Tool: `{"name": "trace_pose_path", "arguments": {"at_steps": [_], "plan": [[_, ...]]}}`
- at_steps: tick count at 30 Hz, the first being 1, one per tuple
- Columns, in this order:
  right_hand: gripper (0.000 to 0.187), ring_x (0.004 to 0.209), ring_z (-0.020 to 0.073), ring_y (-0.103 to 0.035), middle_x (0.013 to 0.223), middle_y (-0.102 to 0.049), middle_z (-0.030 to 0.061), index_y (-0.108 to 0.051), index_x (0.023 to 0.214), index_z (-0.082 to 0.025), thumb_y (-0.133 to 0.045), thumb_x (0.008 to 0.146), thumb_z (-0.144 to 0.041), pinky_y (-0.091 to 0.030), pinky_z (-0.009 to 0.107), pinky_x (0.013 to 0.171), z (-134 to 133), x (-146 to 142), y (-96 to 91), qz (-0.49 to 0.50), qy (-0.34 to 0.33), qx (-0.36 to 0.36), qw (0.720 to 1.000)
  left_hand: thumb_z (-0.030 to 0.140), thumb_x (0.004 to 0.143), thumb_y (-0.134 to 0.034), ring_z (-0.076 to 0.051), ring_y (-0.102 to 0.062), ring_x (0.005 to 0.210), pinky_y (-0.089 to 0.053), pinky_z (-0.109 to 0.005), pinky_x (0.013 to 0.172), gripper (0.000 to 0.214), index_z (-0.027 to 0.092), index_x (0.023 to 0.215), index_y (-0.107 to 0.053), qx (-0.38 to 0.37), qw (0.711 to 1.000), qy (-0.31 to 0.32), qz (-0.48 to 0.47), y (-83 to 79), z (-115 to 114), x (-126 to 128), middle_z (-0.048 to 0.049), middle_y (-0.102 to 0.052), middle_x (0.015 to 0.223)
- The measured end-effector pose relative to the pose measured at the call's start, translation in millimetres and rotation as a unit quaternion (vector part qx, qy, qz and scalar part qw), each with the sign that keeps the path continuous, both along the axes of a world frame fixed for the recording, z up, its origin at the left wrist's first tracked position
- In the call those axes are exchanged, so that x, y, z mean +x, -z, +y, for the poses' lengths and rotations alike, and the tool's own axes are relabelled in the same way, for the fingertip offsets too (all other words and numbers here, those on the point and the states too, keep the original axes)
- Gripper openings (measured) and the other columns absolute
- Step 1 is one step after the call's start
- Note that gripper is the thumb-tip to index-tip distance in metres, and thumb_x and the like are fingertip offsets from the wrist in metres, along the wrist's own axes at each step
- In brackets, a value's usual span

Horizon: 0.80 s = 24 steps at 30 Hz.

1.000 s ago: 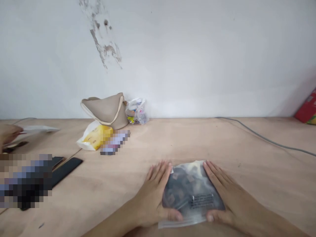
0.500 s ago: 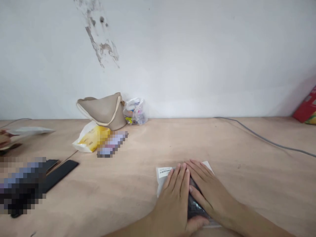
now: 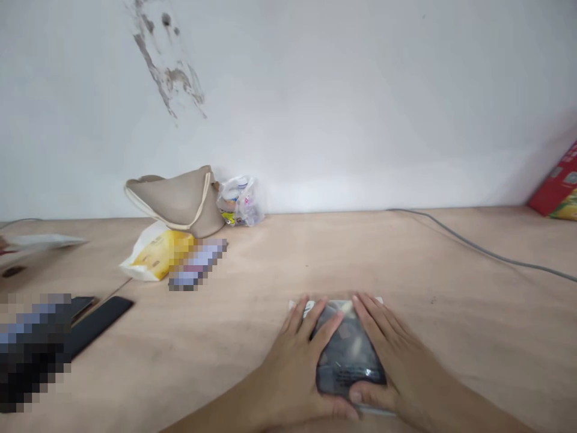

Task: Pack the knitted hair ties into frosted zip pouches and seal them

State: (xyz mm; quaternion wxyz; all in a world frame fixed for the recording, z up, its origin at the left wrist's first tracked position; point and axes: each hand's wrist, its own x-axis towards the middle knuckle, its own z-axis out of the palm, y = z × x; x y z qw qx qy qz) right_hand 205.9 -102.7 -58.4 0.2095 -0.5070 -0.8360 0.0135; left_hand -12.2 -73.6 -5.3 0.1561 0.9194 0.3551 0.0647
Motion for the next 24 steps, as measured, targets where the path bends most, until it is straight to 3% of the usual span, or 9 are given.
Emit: {"name": "trace_pose_path", "arguments": {"at_steps": [5, 11, 14, 17, 19, 20, 22, 24], "plan": [[0.105, 0.13, 0.0347, -0.035, 0.144, -0.033, 0.0179, 0.01, 0.145, -0.018, -0.046, 0.074, -0.073, -0.034, 0.055, 0.1, -8, 17, -3.0, -0.032, 0.005, 0.019, 0.999, 0.074, 0.056, -0.062, -0.047, -0.004, 0.137, -0.017, -0.069, 0.103, 0.111, 0.023, 0.145, -0.02, -0.01, 1.0, -0.005, 0.02, -4.5, 2, -2, -0.0169, -0.013, 0.153], [0.097, 0.13, 0.0333, -0.034, 0.145, -0.033, 0.0127, 0.0, 0.147, -0.023, -0.051, 0.077, -0.066, -0.029, 0.056, 0.102, -24, 44, -3.6, -0.012, 0.019, -0.008, 1.0, 0.076, 0.053, -0.063, -0.047, -0.002, 0.137, -0.016, -0.069, 0.103, 0.116, 0.027, 0.146, -0.014, -0.009, 1.0, -0.008, 0.02, -8.1, 5, -14, -0.0148, -0.011, 0.154], [0.085, 0.128, 0.0328, -0.039, 0.141, -0.042, 0.0102, -0.022, 0.145, -0.025, -0.054, 0.076, -0.062, -0.029, 0.052, 0.104, -40, 57, -9.3, 0.071, 0.06, -0.072, 0.993, 0.078, 0.054, -0.058, -0.046, -0.003, 0.137, -0.017, -0.067, 0.104, 0.119, 0.024, 0.147, -0.007, -0.005, 0.999, -0.016, 0.034, -12.3, 7, -22, -0.0164, -0.011, 0.153], [0.065, 0.103, 0.0262, -0.06, 0.113, -0.065, 0.0057, -0.031, 0.139, -0.027, -0.045, 0.083, -0.058, -0.046, 0.04, 0.088, -54, 61, -19.1, 0.229, 0.173, -0.178, 0.941, 0.08, 0.059, -0.051, -0.044, -0.011, 0.137, -0.02, -0.065, 0.104, 0.111, 0.022, 0.146, -0.015, 0.084, 0.996, -0.009, 0.003, -19.7, 1, -21, -0.018, -0.019, 0.151], [0.059, 0.081, 0.0219, -0.064, 0.085, -0.068, 0.0007, -0.03, 0.136, -0.026, -0.04, 0.086, -0.056, -0.048, 0.034, 0.074, -58, 58, -24.8, 0.306, 0.195, -0.253, 0.897, 0.075, 0.064, -0.054, -0.043, -0.023, 0.134, -0.021, -0.065, 0.103, 0.095, 0.019, 0.138, -0.036, 0.211, 0.976, 0.009, -0.062, -23.1, -10, -8, -0.0181, -0.035, 0.144], [0.058, 0.074, 0.0208, -0.062, 0.076, -0.066, -0.0012, -0.031, 0.134, -0.024, -0.04, 0.086, -0.054, -0.047, 0.032, 0.07, -58, 56, -26.7, 0.33, 0.183, -0.282, 0.882, 0.065, 0.071, -0.058, -0.04, -0.034, 0.129, -0.025, -0.061, 0.103, 0.076, 0.017, 0.128, -0.047, 0.274, 0.956, 0.021, -0.102, -23.1, -17, 1, -0.0173, -0.048, 0.135], [0.053, 0.068, 0.0196, -0.059, 0.068, -0.061, -0.0031, -0.035, 0.129, -0.022, -0.042, 0.084, -0.05, -0.045, 0.031, 0.067, -56, 50, -28.9, 0.363, 0.15, -0.312, 0.865, 0.038, 0.079, -0.061, -0.026, -0.056, 0.104, -0.04, -0.044, 0.094, 0.032, 0.016, 0.103, -0.062, 0.349, 0.918, 0.069, -0.175, -18.8, -32, 26, -0.0099, -0.066, 0.106], [0.05, 0.064, 0.0183, -0.056, 0.064, -0.057, -0.0046, -0.036, 0.126, -0.021, -0.045, 0.082, -0.044, -0.043, 0.03, 0.064, -53, 44, -29.4, 0.392, 0.124, -0.321, 0.853, 0.025, 0.08, -0.06, -0.015, -0.058, 0.073, -0.045, -0.031, 0.072, 0.011, 0.015, 0.08, -0.064, 0.383, 0.89, 0.147, -0.2, -10.3, -44, 51, -0.0024, -0.066, 0.076]]}}
